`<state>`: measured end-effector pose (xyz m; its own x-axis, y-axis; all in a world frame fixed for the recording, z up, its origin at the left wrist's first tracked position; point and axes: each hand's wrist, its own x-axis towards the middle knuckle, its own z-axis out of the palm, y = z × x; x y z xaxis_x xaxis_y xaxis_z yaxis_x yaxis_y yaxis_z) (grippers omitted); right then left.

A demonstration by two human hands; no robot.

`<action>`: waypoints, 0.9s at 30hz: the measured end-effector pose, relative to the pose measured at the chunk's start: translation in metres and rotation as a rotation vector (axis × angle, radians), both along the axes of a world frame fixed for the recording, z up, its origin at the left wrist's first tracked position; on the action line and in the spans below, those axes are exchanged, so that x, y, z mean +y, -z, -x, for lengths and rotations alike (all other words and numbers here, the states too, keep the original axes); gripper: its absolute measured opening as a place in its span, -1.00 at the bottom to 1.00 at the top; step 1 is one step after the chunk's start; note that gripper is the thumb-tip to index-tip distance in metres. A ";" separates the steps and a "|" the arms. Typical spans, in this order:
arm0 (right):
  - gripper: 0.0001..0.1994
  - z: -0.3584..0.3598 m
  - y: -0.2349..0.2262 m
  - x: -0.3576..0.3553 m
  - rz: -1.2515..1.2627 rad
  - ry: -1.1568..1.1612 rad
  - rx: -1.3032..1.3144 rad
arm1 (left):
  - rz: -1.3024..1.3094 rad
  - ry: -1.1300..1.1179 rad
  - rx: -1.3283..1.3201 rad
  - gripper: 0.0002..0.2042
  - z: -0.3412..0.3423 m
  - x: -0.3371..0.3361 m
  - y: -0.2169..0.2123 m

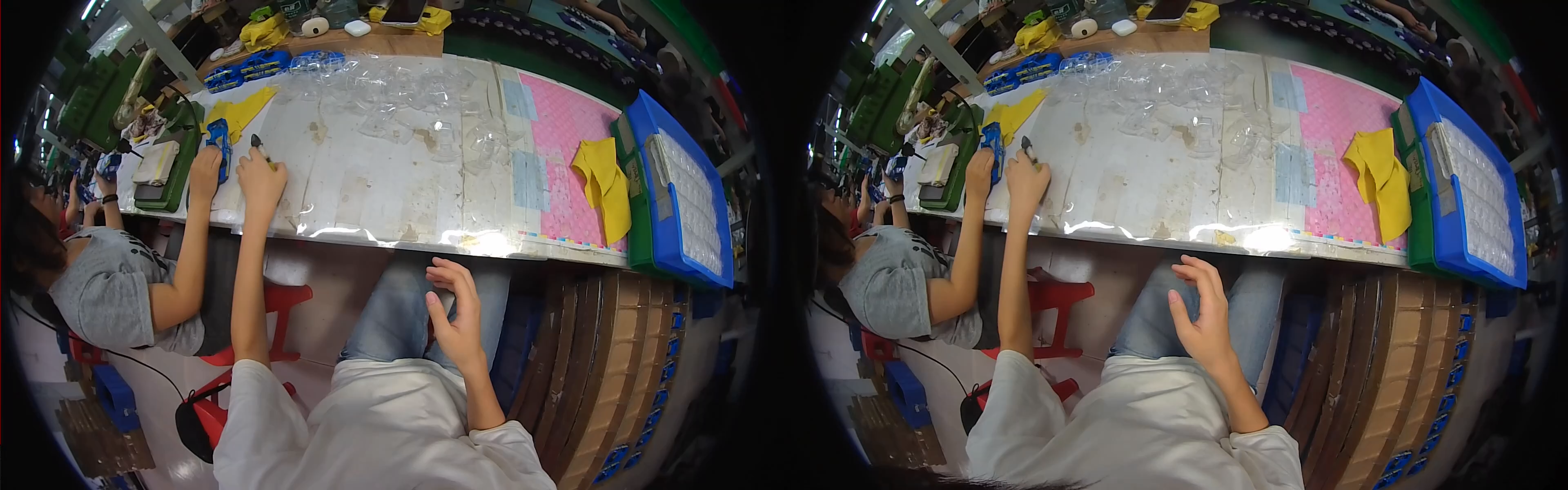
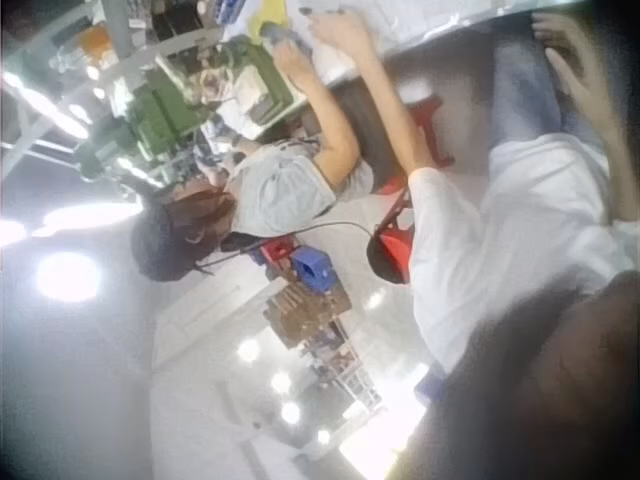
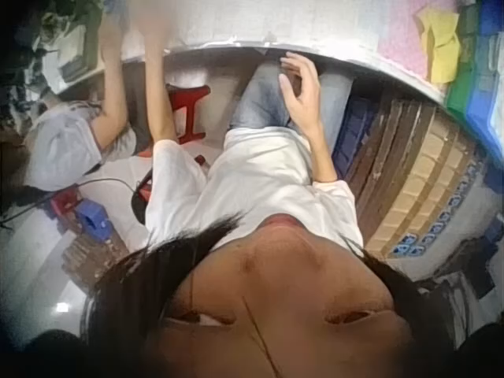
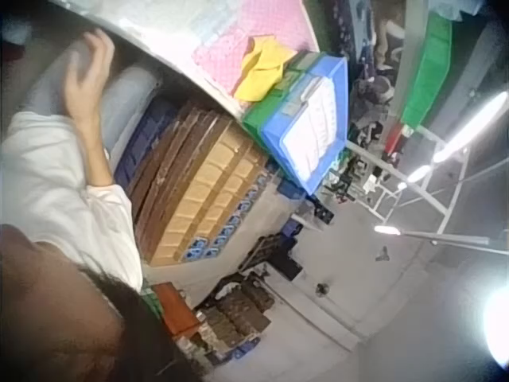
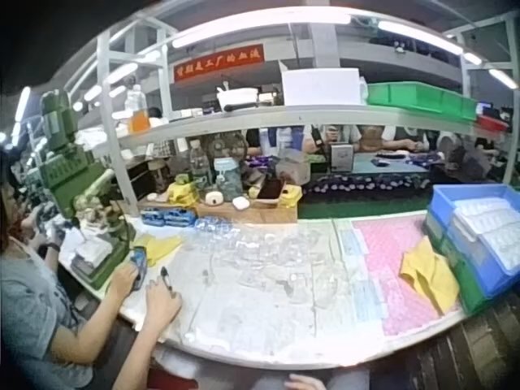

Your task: The person assembles toy car bodies by inserting clear plastic window pieces into each car body by hand, trimming parts with pliers, and placing the assembled car shells into a cardboard organizer tray.

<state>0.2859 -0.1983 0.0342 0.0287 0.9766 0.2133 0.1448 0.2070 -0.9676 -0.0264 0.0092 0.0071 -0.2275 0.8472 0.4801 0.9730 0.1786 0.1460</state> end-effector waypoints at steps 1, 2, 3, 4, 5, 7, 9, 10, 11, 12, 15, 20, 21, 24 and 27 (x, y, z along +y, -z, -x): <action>-0.72 0.000 0.001 0.000 -0.004 0.002 0.000 | -0.028 0.034 -0.051 -0.53 -0.006 0.003 -0.001; -0.72 0.000 0.002 0.001 -0.008 0.002 -0.007 | -0.010 0.062 -0.059 -0.54 -0.015 0.006 0.000; -0.72 0.001 0.003 0.000 -0.009 0.001 -0.011 | -0.017 0.110 -0.066 -0.54 -0.023 0.006 -0.001; -0.72 0.001 0.003 0.001 -0.012 0.002 -0.010 | -0.025 0.158 -0.073 -0.53 -0.032 0.008 -0.002; -0.73 0.000 0.003 0.001 -0.009 0.003 -0.011 | 0.039 0.170 -0.086 -0.52 -0.044 0.010 -0.009; -0.73 -0.003 0.002 0.002 -0.013 0.018 -0.017 | -0.032 0.193 -0.035 -0.54 -0.052 0.035 -0.013; -0.75 -0.004 0.001 -0.001 -0.008 0.027 -0.013 | -0.229 0.218 0.025 -0.58 -0.044 0.077 -0.025; -0.75 -0.006 0.002 -0.002 -0.022 0.036 -0.016 | -0.357 0.245 0.029 -0.61 -0.030 0.110 -0.029; -0.75 -0.010 0.002 -0.004 -0.012 0.057 -0.020 | -0.391 0.253 0.004 -0.61 -0.025 0.144 -0.032; -0.76 -0.013 0.003 -0.007 -0.005 0.087 -0.022 | -0.427 0.270 -0.023 -0.62 -0.019 0.173 -0.031; -0.78 -0.026 0.008 -0.017 -0.010 0.157 -0.041 | -0.134 0.124 -0.286 -0.51 0.001 0.245 -0.015; -0.81 -0.060 0.040 -0.036 0.046 0.260 -0.055 | -0.013 0.209 -0.442 -0.52 0.070 0.298 0.015; -0.81 -0.071 0.048 -0.045 0.074 0.316 -0.068 | 0.001 0.245 -0.566 -0.58 0.051 0.303 0.014; -0.84 -0.120 0.045 -0.081 0.001 0.539 -0.274 | 0.131 0.246 -0.916 -0.75 -0.041 0.253 -0.040; -0.89 -0.177 0.035 -0.121 -0.089 0.775 -0.369 | 0.091 0.322 -0.956 -0.74 -0.021 0.241 -0.055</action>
<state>0.4631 -0.3188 -0.0004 0.5938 0.6892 0.4151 0.5784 -0.0070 -0.8158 -0.0052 0.2503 0.0622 -0.2369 0.9604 0.1465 0.4589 -0.0223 0.8882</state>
